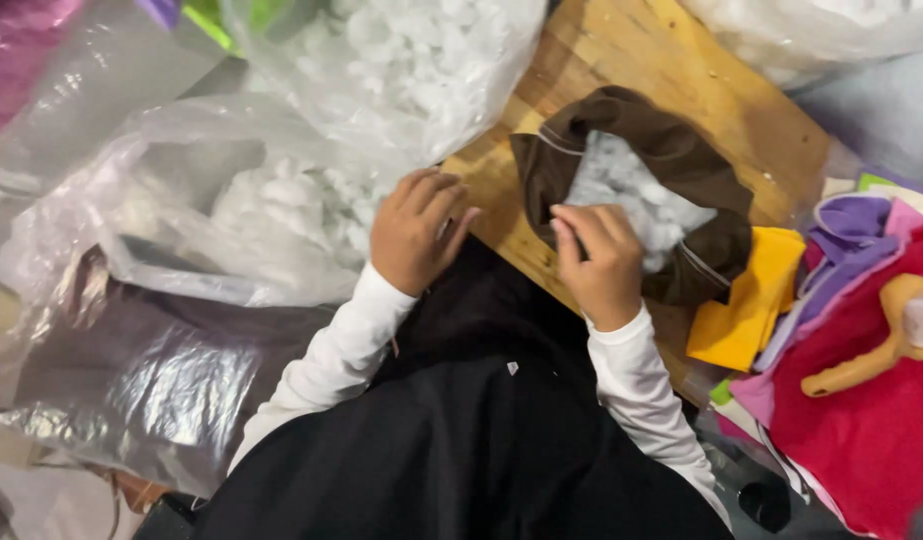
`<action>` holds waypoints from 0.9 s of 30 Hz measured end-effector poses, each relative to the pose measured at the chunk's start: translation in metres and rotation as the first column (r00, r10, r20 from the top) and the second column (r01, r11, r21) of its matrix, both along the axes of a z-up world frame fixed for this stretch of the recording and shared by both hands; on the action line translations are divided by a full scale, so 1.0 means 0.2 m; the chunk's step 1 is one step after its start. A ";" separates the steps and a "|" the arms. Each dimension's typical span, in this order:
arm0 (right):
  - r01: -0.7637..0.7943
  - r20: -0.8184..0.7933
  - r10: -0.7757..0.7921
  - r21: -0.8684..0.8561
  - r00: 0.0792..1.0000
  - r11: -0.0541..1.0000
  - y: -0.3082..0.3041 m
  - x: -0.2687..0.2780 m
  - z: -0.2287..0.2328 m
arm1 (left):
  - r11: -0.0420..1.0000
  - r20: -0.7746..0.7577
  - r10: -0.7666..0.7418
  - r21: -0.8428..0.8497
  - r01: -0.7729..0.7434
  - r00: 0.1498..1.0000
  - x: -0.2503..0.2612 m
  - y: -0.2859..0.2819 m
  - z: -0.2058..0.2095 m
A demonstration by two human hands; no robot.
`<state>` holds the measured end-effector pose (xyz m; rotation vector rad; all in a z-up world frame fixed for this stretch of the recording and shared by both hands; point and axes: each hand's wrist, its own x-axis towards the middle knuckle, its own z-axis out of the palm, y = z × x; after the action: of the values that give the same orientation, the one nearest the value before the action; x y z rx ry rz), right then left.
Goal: Stuffing a brown fabric pillowcase with white polyester fiberfill stuffing at a workshop station.
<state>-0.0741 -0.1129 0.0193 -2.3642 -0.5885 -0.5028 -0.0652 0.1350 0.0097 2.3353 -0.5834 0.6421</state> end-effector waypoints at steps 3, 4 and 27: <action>-0.260 -0.060 0.262 0.043 0.963 0.965 0.34 0.01 -0.09 | 0.921 -0.148 0.370 0.188 -0.341 0.917 -0.16 0.39 -0.04; -0.272 -0.058 0.275 0.047 0.960 0.961 0.47 0.04 -0.10 | 0.916 -0.146 0.382 0.192 -0.353 0.912 -0.20 0.48 -0.06; -0.644 -0.635 0.474 -0.048 0.610 0.764 1.29 0.08 -0.74 | 0.812 -0.543 0.582 0.355 -0.463 0.605 -0.41 0.80 -0.37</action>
<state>-0.0571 0.1451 -0.1280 -2.2147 -1.0913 0.6417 -0.1471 0.2942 -0.0634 2.6918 0.4100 -0.0141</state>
